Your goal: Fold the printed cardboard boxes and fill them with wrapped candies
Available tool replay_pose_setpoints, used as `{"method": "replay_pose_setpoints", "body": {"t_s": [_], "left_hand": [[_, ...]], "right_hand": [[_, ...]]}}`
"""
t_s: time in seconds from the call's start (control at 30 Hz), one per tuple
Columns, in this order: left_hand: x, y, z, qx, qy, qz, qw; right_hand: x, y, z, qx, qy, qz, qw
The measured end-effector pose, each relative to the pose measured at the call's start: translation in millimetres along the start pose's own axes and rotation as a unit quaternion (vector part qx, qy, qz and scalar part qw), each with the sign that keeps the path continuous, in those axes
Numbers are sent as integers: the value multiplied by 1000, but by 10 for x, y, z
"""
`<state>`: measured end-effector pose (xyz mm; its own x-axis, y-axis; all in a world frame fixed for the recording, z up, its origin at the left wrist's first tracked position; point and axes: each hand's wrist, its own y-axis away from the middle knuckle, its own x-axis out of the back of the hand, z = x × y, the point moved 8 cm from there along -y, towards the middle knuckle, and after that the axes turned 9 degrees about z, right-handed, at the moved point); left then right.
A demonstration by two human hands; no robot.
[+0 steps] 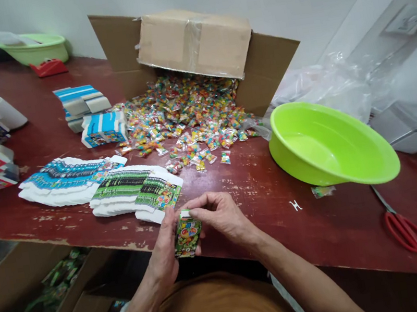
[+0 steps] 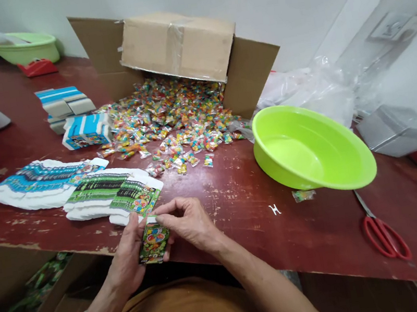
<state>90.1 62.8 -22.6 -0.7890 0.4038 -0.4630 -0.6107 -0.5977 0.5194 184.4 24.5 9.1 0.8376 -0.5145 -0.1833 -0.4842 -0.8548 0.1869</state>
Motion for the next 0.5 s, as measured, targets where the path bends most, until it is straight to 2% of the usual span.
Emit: {"method": "replay_pose_setpoints", "body": {"t_s": [0.1, 0.17, 0.27, 0.4, 0.47, 0.5], "left_hand": [[34, 15, 24, 10, 5, 23, 1000], [84, 26, 57, 10, 29, 63, 998], [129, 15, 74, 2, 70, 112, 991], [163, -16, 138, -35, 84, 94, 991], [354, 32, 281, -62, 47, 103, 992], [512, 87, 398, -81, 26, 115, 990]], "right_hand": [[-15, 36, -122, 97, 69, -12, 993], [-46, 99, -176, 183, 117, -25, 976], [-102, 190, -117, 256, 119, -30, 959], [-243, 168, 79, 237, 143, -49, 960], [-295, 48, 129, 208, 164, -69, 962], [-286, -48, 125, 201, 178, -63, 961]]}}
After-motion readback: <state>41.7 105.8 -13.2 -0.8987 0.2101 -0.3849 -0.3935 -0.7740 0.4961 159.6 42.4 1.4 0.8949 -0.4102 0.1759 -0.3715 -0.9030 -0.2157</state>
